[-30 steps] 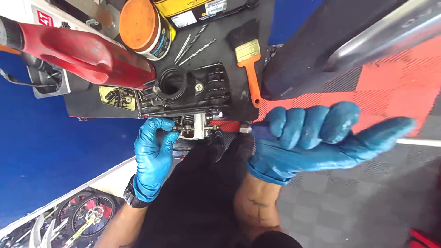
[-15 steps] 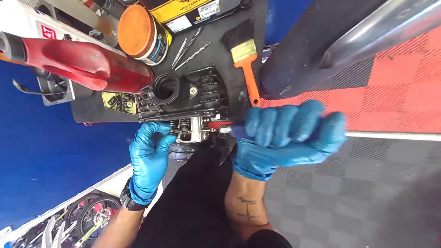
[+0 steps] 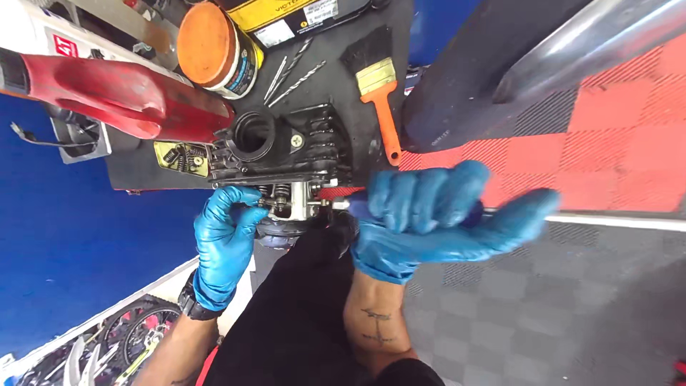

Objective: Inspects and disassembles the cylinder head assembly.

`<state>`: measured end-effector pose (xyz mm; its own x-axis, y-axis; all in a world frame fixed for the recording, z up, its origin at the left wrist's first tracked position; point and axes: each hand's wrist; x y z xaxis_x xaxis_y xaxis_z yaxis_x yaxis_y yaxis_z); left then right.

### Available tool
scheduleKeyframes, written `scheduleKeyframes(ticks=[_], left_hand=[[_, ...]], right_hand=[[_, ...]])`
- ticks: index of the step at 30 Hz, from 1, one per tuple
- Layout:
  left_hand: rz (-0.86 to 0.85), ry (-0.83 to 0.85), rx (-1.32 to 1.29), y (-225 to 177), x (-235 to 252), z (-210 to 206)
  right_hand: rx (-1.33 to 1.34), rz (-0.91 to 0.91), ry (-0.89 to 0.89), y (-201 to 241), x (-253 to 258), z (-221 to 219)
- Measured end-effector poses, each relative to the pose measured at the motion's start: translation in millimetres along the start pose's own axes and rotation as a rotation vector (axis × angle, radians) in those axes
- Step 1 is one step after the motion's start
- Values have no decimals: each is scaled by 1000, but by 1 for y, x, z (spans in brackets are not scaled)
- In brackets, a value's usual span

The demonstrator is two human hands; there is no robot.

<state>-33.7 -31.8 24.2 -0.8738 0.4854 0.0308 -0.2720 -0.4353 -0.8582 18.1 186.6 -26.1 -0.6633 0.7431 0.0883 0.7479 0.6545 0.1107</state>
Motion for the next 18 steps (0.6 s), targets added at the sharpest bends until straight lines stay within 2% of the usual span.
scheduleKeyframes(ticks=[3, 6, 7, 10, 14, 18], left_hand=[[-8, -1, -32, 2, 1, 1], [-9, -2, -2, 2, 0, 1], [-9, 9, 3, 2, 1, 3], [-18, 7, -33, 4, 2, 4], [-13, 19, 0, 3, 1, 5], [-35, 23, -26, 5, 2, 6]], right_hand=[[-44, 80, -11, 22, 12, 7], [18, -24, -50, -9, -1, 7], [4, -23, -41, -8, -1, 9], [-34, 70, -2, 18, 9, 14], [37, -15, -48, -11, -5, 4], [-40, 85, 18, 19, 4, 10]])
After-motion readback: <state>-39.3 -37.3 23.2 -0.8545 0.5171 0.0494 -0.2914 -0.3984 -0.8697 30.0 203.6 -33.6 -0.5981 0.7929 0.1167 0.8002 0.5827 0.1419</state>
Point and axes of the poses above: each hand's wrist, its own x-axis towards the middle knuckle, its own z-axis out of the back of the hand, y = z × x, and after that the axes turned 6 degrees about y, right-handed
